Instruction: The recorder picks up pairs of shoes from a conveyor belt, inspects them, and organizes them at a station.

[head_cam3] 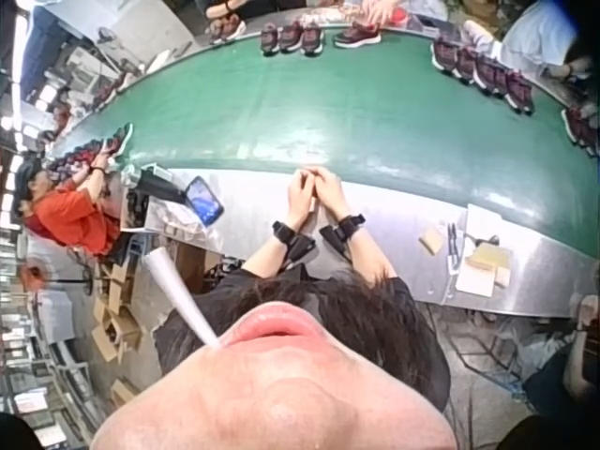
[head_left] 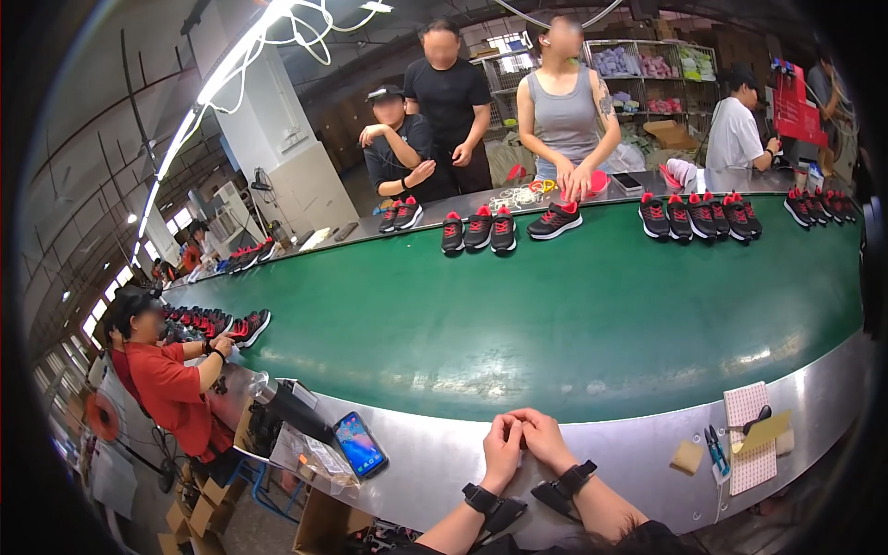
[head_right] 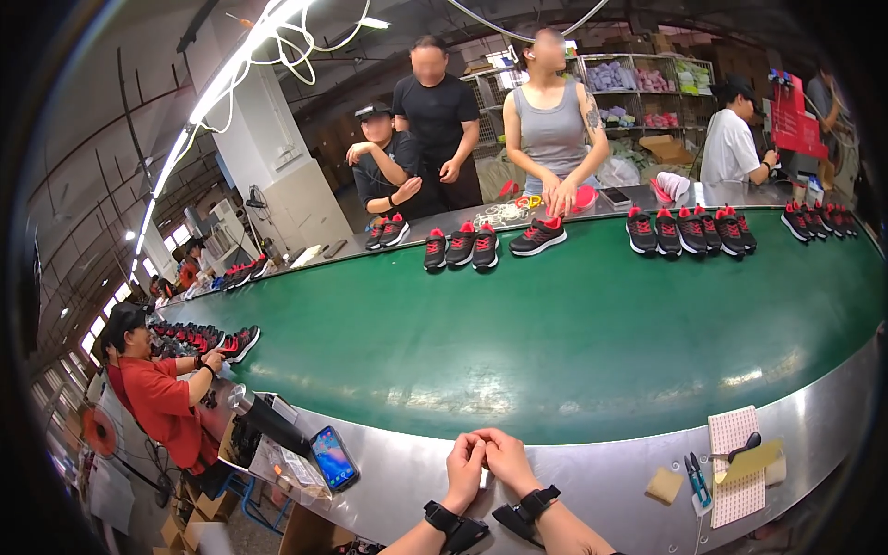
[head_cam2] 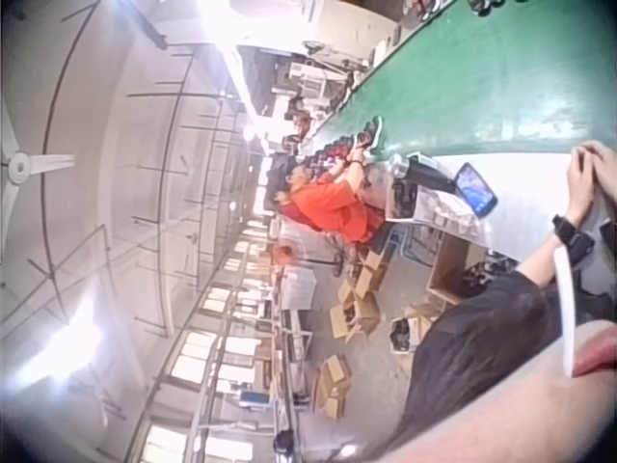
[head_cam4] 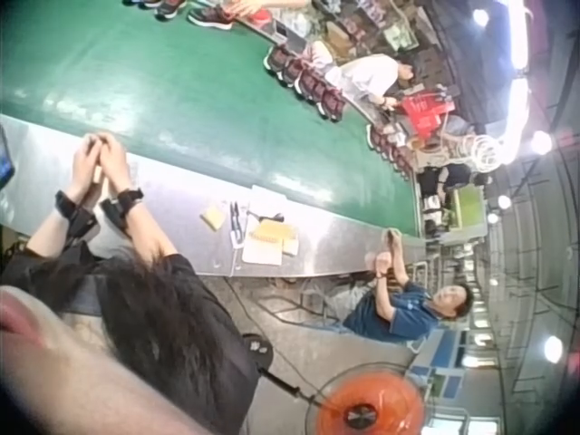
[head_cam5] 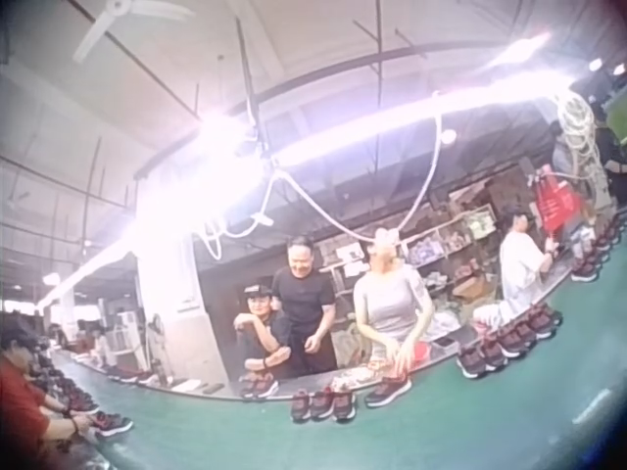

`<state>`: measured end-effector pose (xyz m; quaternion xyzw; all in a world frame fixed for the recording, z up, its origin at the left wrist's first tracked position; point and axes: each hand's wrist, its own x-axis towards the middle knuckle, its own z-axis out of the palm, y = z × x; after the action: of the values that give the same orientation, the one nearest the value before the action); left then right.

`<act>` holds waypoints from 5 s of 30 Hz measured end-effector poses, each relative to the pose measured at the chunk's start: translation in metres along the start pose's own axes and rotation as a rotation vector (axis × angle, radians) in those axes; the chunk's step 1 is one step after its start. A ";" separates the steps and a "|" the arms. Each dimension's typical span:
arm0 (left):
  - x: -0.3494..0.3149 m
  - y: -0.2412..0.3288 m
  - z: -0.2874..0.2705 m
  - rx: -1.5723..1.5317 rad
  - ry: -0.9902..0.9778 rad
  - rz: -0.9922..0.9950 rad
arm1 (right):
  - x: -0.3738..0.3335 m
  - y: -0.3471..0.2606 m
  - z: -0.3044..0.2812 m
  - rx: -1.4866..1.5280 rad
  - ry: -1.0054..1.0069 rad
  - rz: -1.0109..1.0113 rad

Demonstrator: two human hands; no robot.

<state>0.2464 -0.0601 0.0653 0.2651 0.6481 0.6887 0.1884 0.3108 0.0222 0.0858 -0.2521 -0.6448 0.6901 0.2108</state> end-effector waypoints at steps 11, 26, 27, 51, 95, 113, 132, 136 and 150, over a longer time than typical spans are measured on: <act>0.000 -0.001 0.001 -0.041 -0.006 -0.029 | 0.001 0.001 -0.001 -0.035 0.018 -0.013; 0.008 0.009 0.002 -0.285 -0.017 -0.164 | 0.006 0.010 -0.004 -0.113 0.018 -0.014; 0.012 0.014 0.000 -0.325 -0.051 -0.237 | 0.006 0.016 -0.004 -0.094 0.054 -0.051; 0.199 -0.036 -0.018 -0.351 0.020 -0.305 | 0.373 -0.044 -0.018 0.112 -0.042 0.190; 0.197 -0.023 -0.032 -0.048 0.346 -0.060 | 0.259 -0.102 -0.013 -1.652 -0.561 -0.509; 0.190 -0.022 -0.013 0.449 0.034 0.039 | 0.125 -0.017 -0.075 -0.498 0.486 -0.001; 0.198 -0.009 -0.037 -0.623 -0.366 -0.585 | 0.132 -0.008 -0.078 0.566 0.070 0.212; 0.199 -0.001 -0.037 -0.685 -0.422 -0.564 | 0.131 -0.027 -0.074 0.579 0.123 0.147; 0.186 0.016 -0.013 0.030 0.053 0.234 | 0.130 -0.042 -0.072 0.132 0.390 -0.350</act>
<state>0.0928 0.0404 0.1031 0.3234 0.6276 0.7030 0.0853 0.2523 0.1621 0.1146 -0.2507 -0.5793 0.6223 0.4629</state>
